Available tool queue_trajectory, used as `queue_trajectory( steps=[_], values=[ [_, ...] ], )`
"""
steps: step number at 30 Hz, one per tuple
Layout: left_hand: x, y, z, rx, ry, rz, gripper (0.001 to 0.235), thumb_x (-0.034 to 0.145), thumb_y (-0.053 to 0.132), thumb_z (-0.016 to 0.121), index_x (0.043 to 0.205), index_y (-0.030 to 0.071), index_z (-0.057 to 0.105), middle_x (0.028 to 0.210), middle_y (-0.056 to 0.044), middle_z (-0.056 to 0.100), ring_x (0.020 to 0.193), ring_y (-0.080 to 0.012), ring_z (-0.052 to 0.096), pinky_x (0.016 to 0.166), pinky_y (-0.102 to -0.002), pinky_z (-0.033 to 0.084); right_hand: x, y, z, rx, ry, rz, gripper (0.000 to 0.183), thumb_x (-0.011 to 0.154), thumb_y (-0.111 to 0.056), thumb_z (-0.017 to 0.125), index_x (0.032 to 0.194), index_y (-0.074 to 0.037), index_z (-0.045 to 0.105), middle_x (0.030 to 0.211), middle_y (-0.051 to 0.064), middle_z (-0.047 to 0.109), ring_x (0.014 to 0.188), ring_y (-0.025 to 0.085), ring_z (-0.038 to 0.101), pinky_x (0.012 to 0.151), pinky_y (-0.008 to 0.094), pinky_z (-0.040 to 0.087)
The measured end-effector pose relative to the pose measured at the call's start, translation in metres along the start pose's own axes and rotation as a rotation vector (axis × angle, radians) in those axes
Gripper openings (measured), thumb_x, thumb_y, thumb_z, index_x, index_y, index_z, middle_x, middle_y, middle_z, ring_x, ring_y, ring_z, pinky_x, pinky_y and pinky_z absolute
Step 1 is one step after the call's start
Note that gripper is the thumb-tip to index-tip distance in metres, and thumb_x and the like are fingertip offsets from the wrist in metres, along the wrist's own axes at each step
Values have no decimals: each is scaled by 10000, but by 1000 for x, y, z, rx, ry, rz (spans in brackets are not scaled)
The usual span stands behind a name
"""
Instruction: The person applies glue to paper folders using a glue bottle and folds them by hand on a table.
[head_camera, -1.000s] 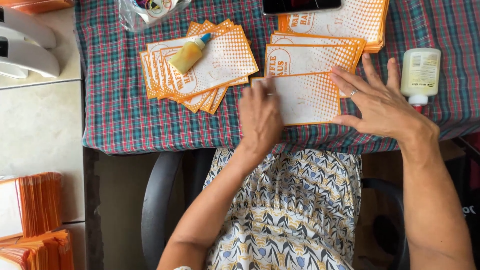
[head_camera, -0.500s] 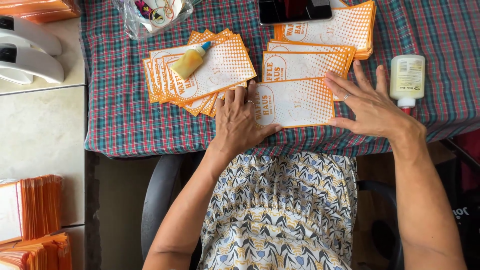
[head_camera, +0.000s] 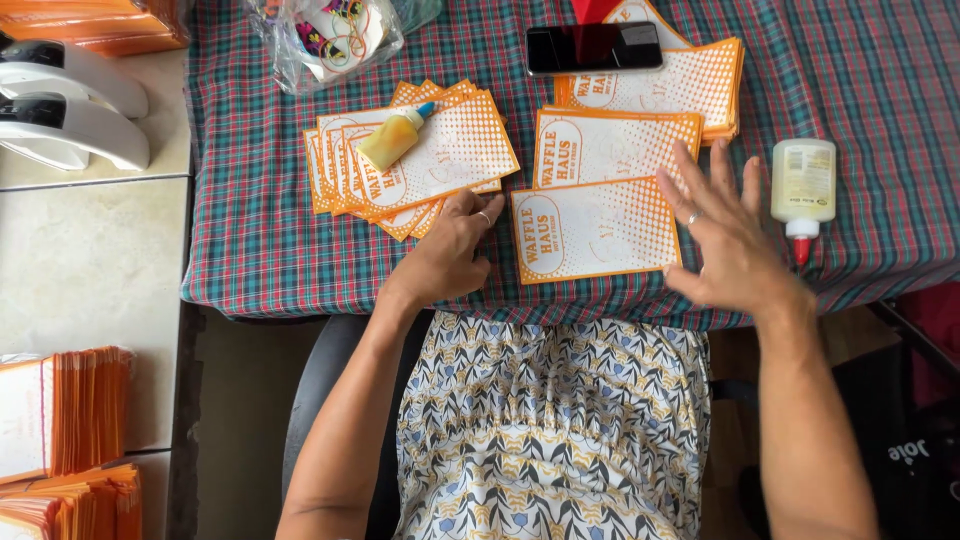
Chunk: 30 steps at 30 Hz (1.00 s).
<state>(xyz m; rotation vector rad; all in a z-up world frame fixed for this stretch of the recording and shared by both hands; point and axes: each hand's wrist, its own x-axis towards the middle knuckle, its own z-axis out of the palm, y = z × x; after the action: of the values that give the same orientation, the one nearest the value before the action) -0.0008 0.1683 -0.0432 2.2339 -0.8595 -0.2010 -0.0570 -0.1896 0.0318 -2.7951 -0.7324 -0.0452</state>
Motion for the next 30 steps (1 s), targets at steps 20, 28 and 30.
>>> queue_trajectory(
  steps=[20, 28, 30],
  values=[
    [8, -58, -88, 146, 958, -236, 485, 886, 101, 865, 1308, -18, 659, 931, -229, 733, 869, -367, 705, 709, -407, 563, 110, -99, 19, 201, 1019, -251, 312, 1003, 143, 563, 1224, 39, 756, 1298, 257, 702, 1273, 450, 622, 1140, 593, 436],
    [1, -40, -96, 104, 1031, -220, 428, 930, 151, 869, 1300, 77, 668, 1063, -137, 687, 953, -290, 661, 783, -357, 535, 173, -150, 114, 142, 373, -237, 600, 1026, -522, 542, 1428, -82, 604, 1503, 181, 556, 1448, 460, 413, 1174, 747, 160],
    [8, -51, -77, 121, 829, -150, 478, 901, 161, 866, 1300, 11, 651, 1047, -165, 669, 941, -319, 599, 796, -400, 491, 166, -138, 104, 87, 510, -217, 562, 1006, -394, 673, 1462, -79, 580, 1607, 142, 443, 1522, 376, 320, 1241, 629, 138]
  ],
)
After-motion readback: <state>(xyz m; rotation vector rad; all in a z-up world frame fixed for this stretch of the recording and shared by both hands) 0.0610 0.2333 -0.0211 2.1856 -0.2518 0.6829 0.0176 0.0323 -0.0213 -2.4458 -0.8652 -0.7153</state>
